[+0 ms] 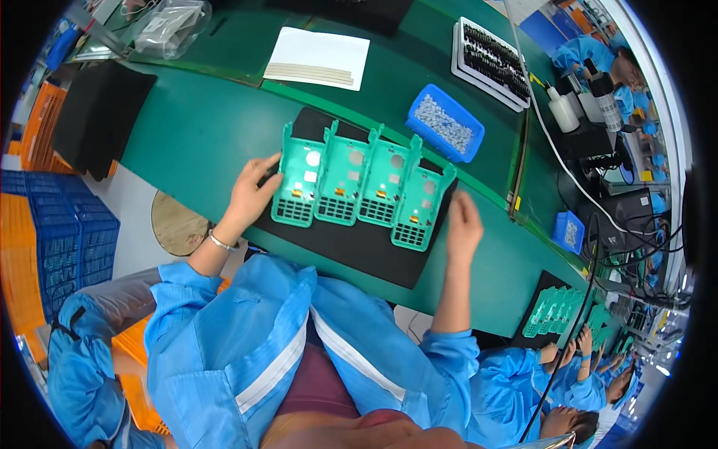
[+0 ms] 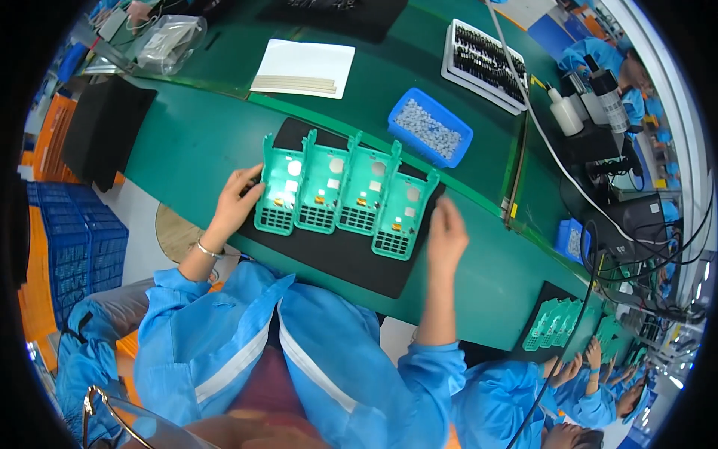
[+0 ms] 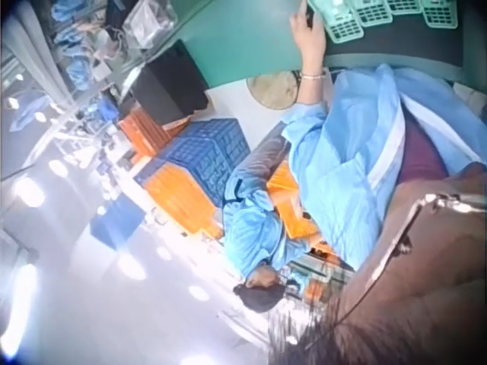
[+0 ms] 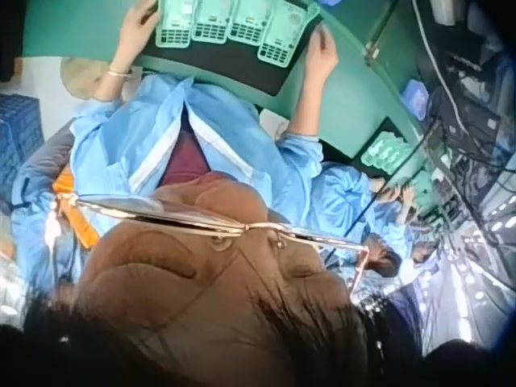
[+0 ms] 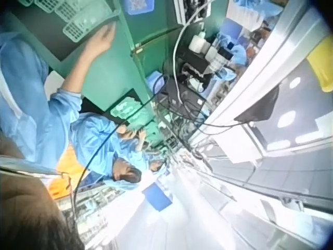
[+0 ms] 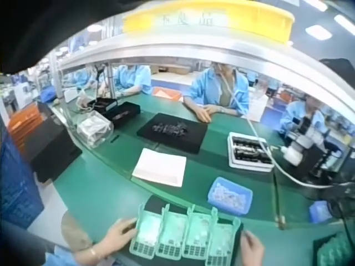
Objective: The person assembles small electronic parts into plastic housings by hand, taking components from storage bins and trays and inserting them into the housings.
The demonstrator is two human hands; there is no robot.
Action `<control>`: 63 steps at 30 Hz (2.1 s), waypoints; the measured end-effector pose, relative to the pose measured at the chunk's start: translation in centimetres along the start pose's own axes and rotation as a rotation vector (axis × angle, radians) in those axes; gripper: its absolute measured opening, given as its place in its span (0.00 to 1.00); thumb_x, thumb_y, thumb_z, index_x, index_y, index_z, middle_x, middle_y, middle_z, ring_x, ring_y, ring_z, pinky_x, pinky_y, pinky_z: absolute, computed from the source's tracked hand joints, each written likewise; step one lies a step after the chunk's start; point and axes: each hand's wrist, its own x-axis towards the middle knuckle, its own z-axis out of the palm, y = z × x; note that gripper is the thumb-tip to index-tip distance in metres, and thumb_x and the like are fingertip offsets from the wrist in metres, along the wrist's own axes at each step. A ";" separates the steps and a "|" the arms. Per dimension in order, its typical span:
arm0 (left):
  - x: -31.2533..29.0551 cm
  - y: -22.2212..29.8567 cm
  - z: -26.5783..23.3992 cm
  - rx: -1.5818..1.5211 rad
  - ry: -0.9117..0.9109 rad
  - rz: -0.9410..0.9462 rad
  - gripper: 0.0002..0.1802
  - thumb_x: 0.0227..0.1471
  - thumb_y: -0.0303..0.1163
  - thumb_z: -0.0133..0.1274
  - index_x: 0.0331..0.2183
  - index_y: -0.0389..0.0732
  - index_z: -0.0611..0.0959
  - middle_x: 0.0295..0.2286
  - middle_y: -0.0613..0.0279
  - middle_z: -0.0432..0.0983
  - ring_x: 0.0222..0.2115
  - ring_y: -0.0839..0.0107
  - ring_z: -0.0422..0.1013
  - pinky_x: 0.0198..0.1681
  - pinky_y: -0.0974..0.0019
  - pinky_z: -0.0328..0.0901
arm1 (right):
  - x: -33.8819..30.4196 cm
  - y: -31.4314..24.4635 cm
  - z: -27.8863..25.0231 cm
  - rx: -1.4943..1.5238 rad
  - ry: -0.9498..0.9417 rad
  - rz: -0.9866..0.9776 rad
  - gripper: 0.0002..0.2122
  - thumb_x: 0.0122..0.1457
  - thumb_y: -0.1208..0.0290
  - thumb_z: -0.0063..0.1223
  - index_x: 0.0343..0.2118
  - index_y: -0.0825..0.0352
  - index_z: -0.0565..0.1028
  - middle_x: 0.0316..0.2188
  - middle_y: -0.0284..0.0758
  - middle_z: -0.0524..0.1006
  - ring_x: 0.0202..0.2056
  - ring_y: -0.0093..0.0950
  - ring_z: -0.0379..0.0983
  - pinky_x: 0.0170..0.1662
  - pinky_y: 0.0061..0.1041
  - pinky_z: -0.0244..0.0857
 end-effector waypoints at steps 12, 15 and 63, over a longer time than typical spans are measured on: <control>2.9 -1.4 -0.9 0.043 0.065 0.103 0.24 0.47 0.31 0.53 0.49 0.44 0.73 0.35 0.56 0.69 0.32 0.65 0.68 0.36 0.67 0.65 | 14.9 -7.9 10.4 -0.376 -0.196 -0.092 0.16 0.53 0.66 0.52 0.46 0.62 0.74 0.34 0.37 0.77 0.35 0.25 0.73 0.42 0.23 0.65; 4.0 -0.5 -0.7 0.173 0.136 0.260 0.23 0.48 0.29 0.51 0.49 0.42 0.72 0.33 0.55 0.69 0.31 0.61 0.68 0.35 0.65 0.64 | 16.5 -9.1 12.6 -0.410 -0.087 -0.421 0.14 0.51 0.68 0.50 0.41 0.65 0.76 0.35 0.41 0.77 0.37 0.36 0.74 0.42 0.30 0.67; 4.6 6.2 7.2 -1.801 -0.421 -0.489 0.31 0.60 0.49 0.34 0.53 0.32 0.64 0.50 0.50 0.64 0.51 0.64 0.62 0.56 0.61 0.56 | -2.0 -11.6 13.9 -0.405 -0.286 -0.624 0.03 0.49 0.72 0.55 0.26 0.63 0.75 0.25 0.34 0.75 0.25 0.33 0.73 0.26 0.30 0.67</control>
